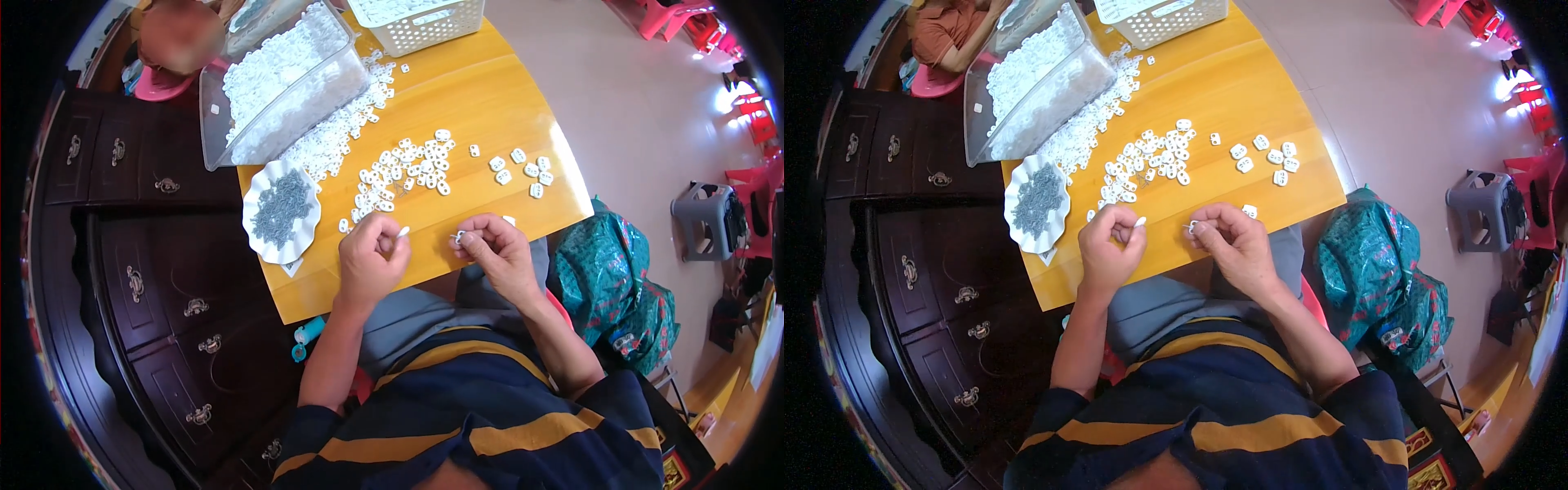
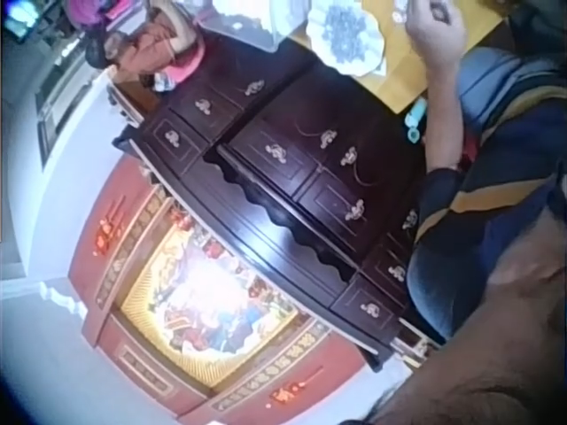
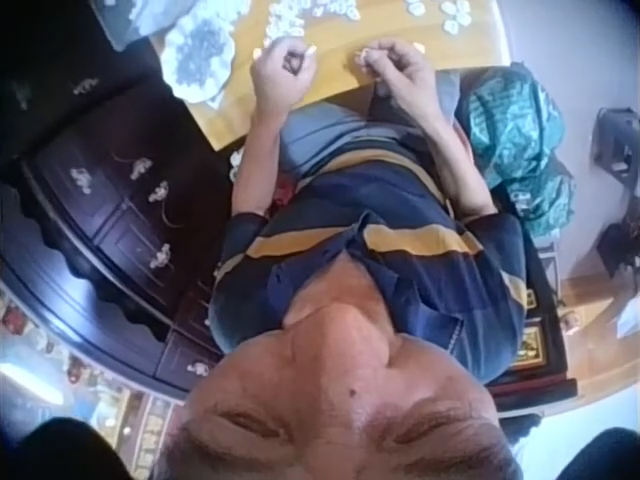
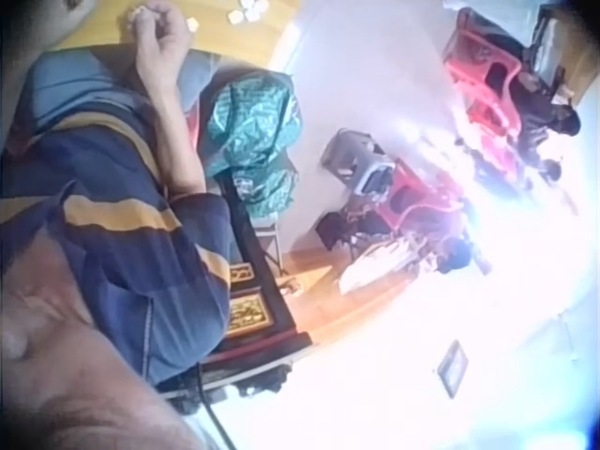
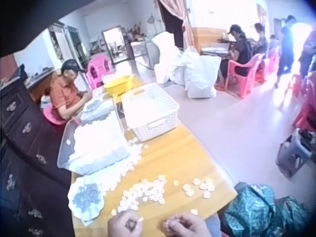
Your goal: The person assembles hardware components by hand, inserting small metal pins into white plastic pieces.
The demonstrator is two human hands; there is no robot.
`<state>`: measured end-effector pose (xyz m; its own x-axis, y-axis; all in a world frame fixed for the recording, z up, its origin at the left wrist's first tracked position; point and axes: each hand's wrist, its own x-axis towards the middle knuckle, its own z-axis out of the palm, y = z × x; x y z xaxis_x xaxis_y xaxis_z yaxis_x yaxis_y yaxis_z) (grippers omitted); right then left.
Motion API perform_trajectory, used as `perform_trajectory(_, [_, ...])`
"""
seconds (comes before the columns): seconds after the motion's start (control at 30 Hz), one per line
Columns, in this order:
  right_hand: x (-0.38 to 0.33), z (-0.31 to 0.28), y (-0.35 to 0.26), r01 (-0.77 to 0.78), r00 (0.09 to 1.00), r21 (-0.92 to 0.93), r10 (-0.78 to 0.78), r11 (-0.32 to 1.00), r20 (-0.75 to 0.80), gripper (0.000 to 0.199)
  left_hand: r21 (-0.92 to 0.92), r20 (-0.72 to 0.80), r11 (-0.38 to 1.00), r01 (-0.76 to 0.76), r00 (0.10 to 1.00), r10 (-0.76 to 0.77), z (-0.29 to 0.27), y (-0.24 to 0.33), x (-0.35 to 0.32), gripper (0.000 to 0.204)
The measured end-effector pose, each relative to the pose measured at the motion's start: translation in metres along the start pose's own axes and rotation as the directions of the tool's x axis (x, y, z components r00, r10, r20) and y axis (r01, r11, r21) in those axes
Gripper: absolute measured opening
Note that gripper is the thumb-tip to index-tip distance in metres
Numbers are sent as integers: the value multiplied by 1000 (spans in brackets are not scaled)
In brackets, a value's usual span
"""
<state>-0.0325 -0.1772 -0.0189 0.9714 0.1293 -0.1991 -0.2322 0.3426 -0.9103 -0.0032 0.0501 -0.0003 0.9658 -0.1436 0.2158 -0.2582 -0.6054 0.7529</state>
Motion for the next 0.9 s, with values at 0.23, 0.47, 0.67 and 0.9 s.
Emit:
perform_trajectory(0.23, [-1,-4,3,3,999,7,-3,1000,42,15,-345,54,932,111,994,-98,8,11,-4,10])
perform_trajectory(0.47, [-1,-5,3,-4,999,9,4,1000,37,16,-467,129,857,218,976,-178,11,12,-4,12])
perform_trajectory(0.67, [-2,-2,4,14,998,7,-14,1000,60,15,-400,167,907,130,984,-67,8,11,-3,11])
perform_trajectory(0.9, [-4,2,5,89,996,-159,-83,983,44,12,-587,221,756,291,955,-197,12,18,-10,15])
